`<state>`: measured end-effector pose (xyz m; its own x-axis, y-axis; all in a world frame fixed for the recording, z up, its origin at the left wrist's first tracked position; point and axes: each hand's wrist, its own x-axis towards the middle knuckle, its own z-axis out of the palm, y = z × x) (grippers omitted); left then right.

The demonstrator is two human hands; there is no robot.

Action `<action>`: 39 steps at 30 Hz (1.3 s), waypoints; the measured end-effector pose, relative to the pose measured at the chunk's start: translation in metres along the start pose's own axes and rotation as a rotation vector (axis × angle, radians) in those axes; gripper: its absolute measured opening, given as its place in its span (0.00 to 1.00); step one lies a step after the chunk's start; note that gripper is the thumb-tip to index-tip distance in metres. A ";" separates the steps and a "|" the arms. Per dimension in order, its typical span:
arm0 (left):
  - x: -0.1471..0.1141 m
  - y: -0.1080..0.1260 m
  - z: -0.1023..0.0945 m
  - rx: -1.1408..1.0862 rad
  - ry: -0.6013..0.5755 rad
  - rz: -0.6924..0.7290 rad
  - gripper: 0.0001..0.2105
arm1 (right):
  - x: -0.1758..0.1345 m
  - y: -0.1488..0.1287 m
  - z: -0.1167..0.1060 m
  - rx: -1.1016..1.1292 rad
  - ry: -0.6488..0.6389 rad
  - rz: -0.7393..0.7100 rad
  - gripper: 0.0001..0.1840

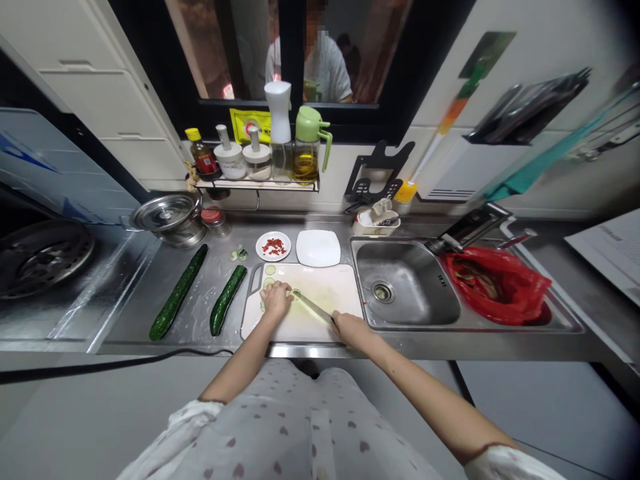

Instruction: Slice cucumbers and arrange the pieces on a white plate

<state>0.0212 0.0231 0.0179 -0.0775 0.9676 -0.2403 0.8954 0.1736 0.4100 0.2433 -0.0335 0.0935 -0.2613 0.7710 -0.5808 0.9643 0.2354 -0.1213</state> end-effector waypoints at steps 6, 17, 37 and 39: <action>0.002 0.007 -0.002 0.015 -0.016 -0.010 0.08 | -0.012 0.018 0.017 0.156 0.011 -0.016 0.15; -0.013 0.009 -0.011 -0.220 -0.024 -0.100 0.03 | -0.006 0.019 0.037 0.217 0.139 0.187 0.18; -0.014 -0.053 -0.025 -0.079 0.196 -0.290 0.14 | 0.009 0.008 0.025 0.204 0.079 0.195 0.17; 0.007 -0.045 -0.028 -0.051 0.203 -0.304 0.17 | 0.010 0.010 0.025 0.207 0.073 0.193 0.17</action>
<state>-0.0321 0.0269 0.0222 -0.4270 0.8860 -0.1805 0.7953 0.4630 0.3914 0.2511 -0.0382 0.0660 -0.0673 0.8318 -0.5509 0.9829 -0.0396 -0.1799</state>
